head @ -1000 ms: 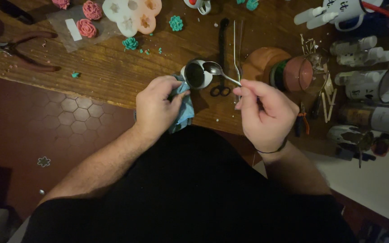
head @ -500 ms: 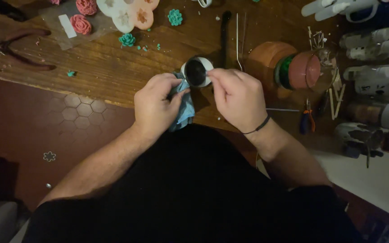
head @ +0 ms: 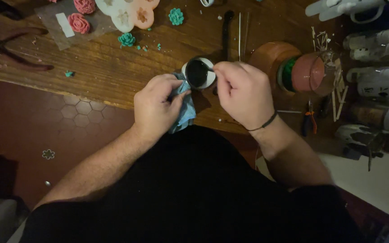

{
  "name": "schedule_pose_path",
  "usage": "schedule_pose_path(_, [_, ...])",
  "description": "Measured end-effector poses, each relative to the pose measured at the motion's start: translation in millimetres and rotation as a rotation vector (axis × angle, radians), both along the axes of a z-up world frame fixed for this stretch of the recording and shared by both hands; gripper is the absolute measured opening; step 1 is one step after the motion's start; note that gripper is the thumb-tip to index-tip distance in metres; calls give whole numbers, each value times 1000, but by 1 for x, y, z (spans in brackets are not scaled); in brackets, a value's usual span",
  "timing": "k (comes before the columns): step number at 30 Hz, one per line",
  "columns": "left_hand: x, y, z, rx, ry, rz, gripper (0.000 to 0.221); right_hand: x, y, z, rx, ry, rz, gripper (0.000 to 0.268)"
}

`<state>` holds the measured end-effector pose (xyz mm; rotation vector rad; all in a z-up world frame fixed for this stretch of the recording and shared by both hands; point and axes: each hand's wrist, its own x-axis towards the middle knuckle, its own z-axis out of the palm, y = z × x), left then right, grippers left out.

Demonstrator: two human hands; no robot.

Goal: Mixing liquid in a small cup using a spoon and adding drops from a bottle at a workbench

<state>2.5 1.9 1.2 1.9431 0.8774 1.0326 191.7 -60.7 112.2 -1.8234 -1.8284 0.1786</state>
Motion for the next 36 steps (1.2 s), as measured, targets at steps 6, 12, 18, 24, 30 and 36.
schedule_pose_path(6, [-2,0,-2,-25,-8,-7,21,2,-2,-1,-30,-32,46,14])
schedule_pose_path(12, [-2,0,2,-23,-4,-3,21,-3,6,4,-70,74,103,14])
schedule_pose_path(18, [-2,0,2,-8,16,-2,21,0,8,-3,-45,15,82,18])
schedule_pose_path(24, [-3,3,3,20,-29,-75,21,12,6,-1,-56,-60,41,13])
schedule_pose_path(30, [-5,2,-10,43,-8,-85,24,8,2,-5,-44,21,39,11])
schedule_pose_path(36, [-3,2,-11,28,-57,-75,22,4,5,-5,-61,95,100,9])
